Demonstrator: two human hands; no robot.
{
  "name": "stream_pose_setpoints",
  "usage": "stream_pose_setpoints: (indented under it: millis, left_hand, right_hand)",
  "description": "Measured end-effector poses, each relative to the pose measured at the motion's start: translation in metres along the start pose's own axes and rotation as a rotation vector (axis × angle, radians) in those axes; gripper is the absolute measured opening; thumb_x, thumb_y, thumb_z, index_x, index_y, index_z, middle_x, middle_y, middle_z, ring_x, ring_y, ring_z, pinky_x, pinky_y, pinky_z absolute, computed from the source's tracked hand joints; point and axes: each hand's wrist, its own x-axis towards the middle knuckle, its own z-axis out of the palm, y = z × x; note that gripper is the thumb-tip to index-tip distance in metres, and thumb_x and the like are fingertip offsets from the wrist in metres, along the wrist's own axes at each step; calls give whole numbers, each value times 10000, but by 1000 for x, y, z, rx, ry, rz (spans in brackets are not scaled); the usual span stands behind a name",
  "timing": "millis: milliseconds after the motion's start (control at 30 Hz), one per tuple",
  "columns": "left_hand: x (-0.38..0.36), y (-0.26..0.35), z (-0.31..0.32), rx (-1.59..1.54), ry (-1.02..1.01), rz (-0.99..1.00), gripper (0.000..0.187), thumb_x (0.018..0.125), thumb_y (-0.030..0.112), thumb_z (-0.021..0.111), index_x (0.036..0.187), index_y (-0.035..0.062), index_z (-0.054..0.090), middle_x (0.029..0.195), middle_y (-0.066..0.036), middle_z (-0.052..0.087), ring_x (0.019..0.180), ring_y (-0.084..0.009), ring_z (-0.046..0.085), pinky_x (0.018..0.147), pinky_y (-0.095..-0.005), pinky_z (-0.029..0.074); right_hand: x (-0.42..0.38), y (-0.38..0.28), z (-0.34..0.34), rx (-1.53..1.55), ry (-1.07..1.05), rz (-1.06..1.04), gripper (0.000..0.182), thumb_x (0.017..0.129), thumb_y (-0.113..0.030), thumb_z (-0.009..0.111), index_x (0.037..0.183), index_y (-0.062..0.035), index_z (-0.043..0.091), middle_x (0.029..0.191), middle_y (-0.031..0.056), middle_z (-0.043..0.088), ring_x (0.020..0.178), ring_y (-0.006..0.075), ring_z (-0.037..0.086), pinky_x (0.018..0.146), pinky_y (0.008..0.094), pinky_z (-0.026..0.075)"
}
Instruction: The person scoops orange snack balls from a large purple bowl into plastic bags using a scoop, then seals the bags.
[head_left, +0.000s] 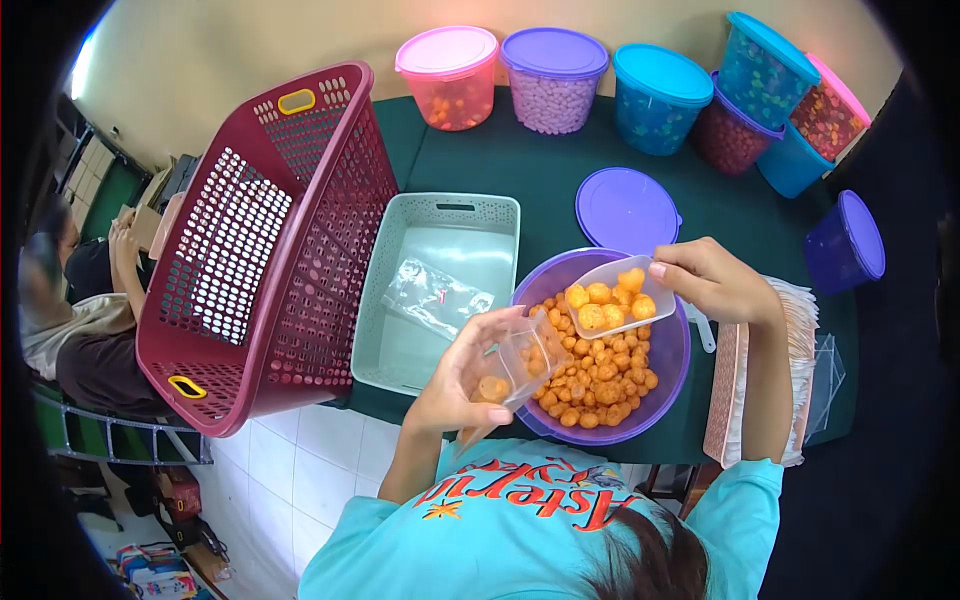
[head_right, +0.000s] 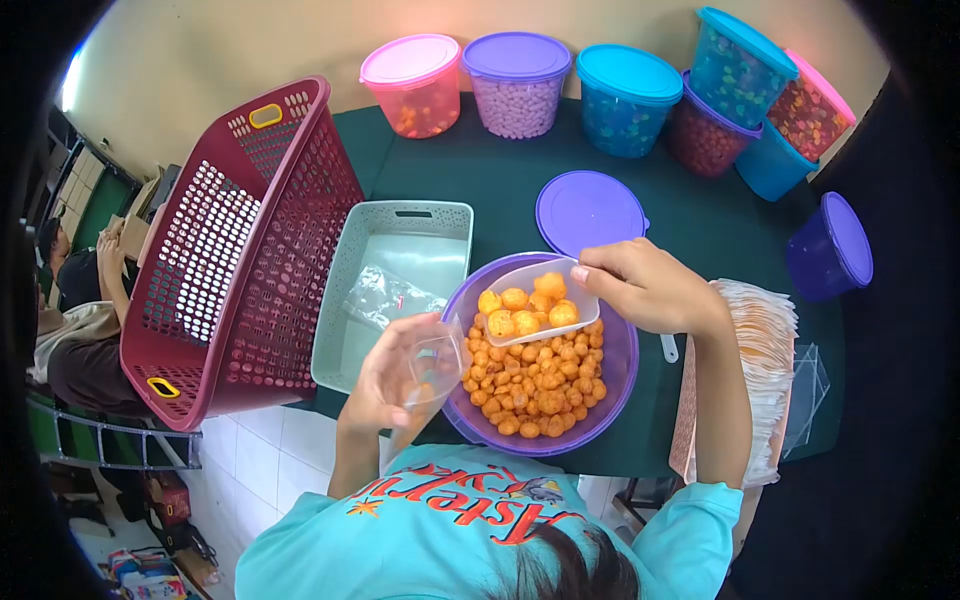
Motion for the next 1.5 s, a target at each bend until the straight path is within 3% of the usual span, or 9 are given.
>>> stream_pose_setpoints:
  millis: [67, 300, 400, 533, 767, 1167, 1300, 1333, 1500]
  left_hand:
    - [0, -1, -1, 276, 62, 35, 933, 515, 187, 809, 1271, 4, 294, 1212, -147, 378, 1108, -215, 397, 909, -360, 349]
    - [11, -3, 8, 652, 104, 210, 918, 508, 220, 812, 1252, 10, 317, 1128, -170, 463, 1064, -243, 470, 899, -382, 387]
    - [13, -1, 13, 666, 61, 224, 902, 516, 212, 808, 1247, 12, 319, 1115, -167, 476, 1057, -249, 487, 892, -381, 404]
    - [13, -3, 16, 712, 26, 215, 886, 532, 201, 802, 1249, 17, 316, 1108, -157, 481, 1050, -247, 490, 884, -372, 415]
    - [10, 0, 20, 790, -22, 243, 888, 534, 201, 802, 1253, 23, 312, 1138, -163, 447, 1078, -253, 455, 904, -379, 406]
    - [-17, -8, 24, 833, 54, 394, 744, 523, 222, 808, 1129, 23, 425, 1148, -171, 451, 1079, -280, 458, 916, -392, 363]
    - [-28, -12, 24, 764, 120, 412, 699, 521, 226, 807, 1083, 22, 445, 1159, -181, 450, 1106, -289, 439, 922, -386, 347]
    - [-30, -14, 25, 691, 140, 410, 697, 523, 223, 805, 1085, 23, 443, 1164, -181, 446, 1120, -287, 426, 934, -389, 332]
    - [-45, -13, 25, 398, 129, 344, 703, 537, 207, 790, 1112, 37, 423, 1198, -167, 413, 1171, -276, 368, 977, -405, 275]
  right_hand:
    - [2, -4, -5, -68, 28, -40, 281, 847, -229, 422, 723, -2, 530, 590, 140, 495, 543, 249, 475, 550, 355, 383]
    - [5, -56, -2, -412, 18, -62, 247, 771, -206, 459, 671, -26, 595, 579, 155, 557, 569, 326, 553, 602, 399, 409]
    - [1, -80, 8, -714, -32, 5, 180, 695, -148, 495, 635, -41, 628, 580, 153, 583, 582, 275, 588, 719, 414, 392]
    - [-1, -89, 27, -930, 39, -67, 158, 692, -166, 523, 597, -63, 595, 517, 87, 543, 514, 211, 529, 613, 317, 337]
    - [-22, -109, 22, -1011, 141, 61, 157, 696, -165, 528, 595, -63, 591, 526, 87, 543, 546, 204, 535, 613, 317, 323]
    - [-59, -67, 3, -608, 267, 145, 266, 800, -203, 432, 670, -33, 590, 608, 161, 570, 620, 316, 558, 627, 423, 387]
    - [-50, -20, 24, -602, 164, 254, 275, 800, -226, 437, 706, -28, 602, 685, 176, 597, 697, 318, 587, 661, 438, 442]
    - [-47, -5, 39, -620, 224, 194, 253, 791, -229, 462, 666, -35, 568, 632, 172, 574, 624, 353, 559, 635, 447, 424]
    - [-35, 22, 92, -622, 188, 182, 217, 784, -230, 480, 817, -29, 552, 719, 164, 601, 735, 324, 577, 740, 439, 361]
